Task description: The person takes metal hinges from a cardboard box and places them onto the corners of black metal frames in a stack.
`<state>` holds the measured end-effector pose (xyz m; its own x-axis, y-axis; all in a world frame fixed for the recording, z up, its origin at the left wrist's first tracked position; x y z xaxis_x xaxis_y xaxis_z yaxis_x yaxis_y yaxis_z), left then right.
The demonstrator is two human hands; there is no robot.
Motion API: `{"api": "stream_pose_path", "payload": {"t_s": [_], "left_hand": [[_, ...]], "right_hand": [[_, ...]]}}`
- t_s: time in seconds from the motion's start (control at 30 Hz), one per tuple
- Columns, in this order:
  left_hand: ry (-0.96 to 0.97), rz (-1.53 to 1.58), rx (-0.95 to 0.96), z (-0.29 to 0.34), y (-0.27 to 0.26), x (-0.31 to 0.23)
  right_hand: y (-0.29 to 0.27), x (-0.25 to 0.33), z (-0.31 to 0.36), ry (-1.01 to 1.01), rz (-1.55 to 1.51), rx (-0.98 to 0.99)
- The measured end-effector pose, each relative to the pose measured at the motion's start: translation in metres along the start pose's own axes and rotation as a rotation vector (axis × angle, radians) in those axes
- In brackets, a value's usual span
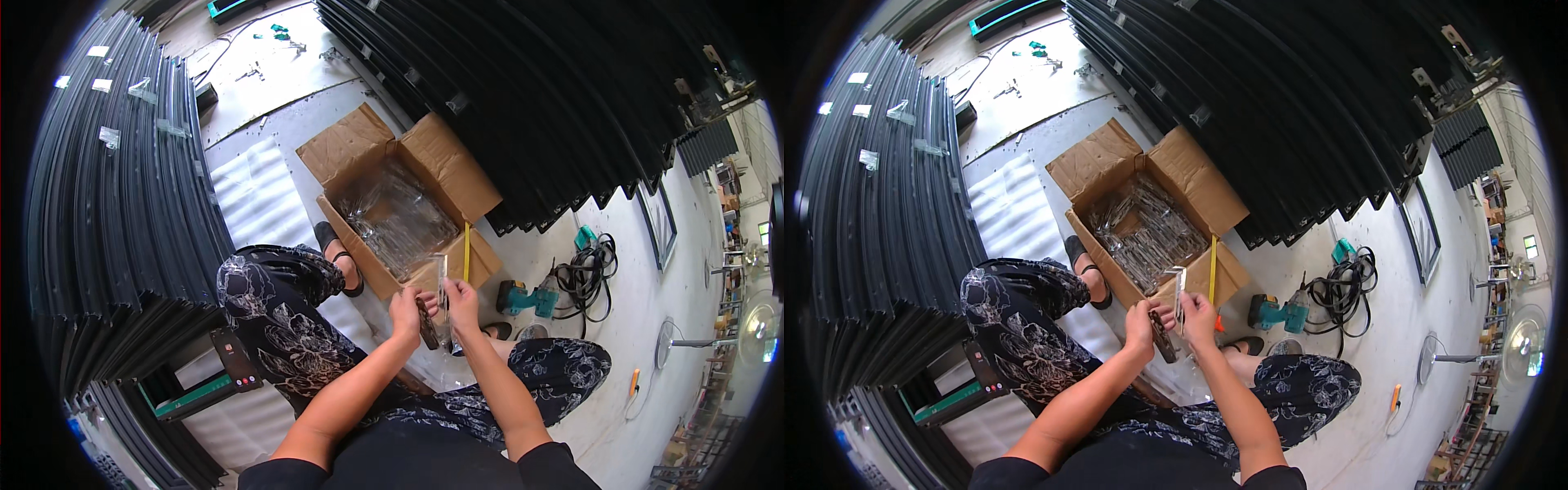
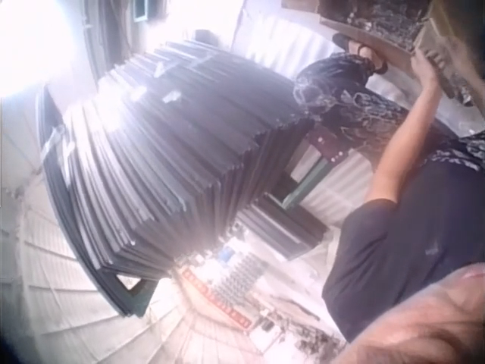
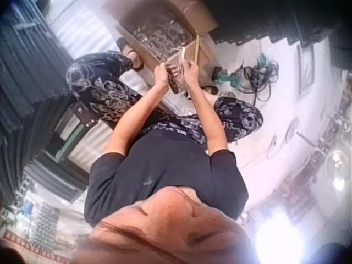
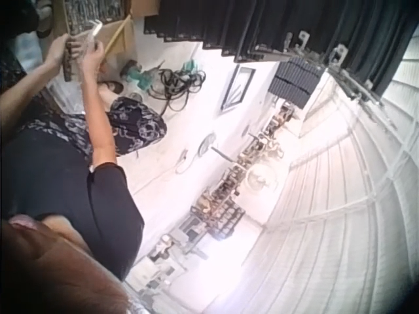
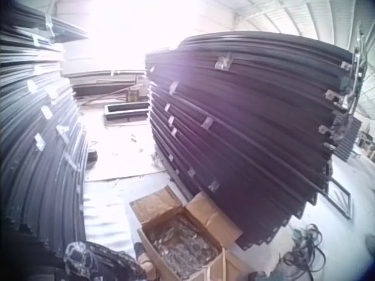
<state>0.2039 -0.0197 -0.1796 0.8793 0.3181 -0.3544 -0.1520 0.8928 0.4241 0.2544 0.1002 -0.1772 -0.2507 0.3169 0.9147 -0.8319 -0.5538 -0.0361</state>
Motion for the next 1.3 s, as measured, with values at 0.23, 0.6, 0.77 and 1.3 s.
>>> {"api": "stream_pose_path", "payload": {"t_s": [0.23,0.6,0.77,1.3], "left_hand": [[0.230,-0.052,-0.159,-0.010,-0.012,-0.043],[0.070,0.078,0.179,-0.008,0.027,-0.068],[0.068,0.103,0.315,0.002,0.033,-0.078],[0.144,-0.131,0.612,0.052,0.061,-0.043]], "right_hand": [[0.021,-0.074,-0.077,-0.002,0.668,0.044],[0.039,-0.170,-0.118,-0.032,0.811,0.283],[0.036,-0.013,-0.051,-0.059,0.360,0.230],[0.009,0.130,0.091,-0.690,0.799,0.039]]}}
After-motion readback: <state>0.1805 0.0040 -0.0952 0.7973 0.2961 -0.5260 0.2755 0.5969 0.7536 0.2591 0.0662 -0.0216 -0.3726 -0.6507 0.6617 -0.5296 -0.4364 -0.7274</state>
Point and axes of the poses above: each hand's wrist, its own z-axis away from the middle knuckle, its own y-axis out of the palm, x = y × z, the point moved 8 cm from there along -z, towards the middle knuckle, and after that the axes turned 8 degrees about -x, right-handed, at the moved point
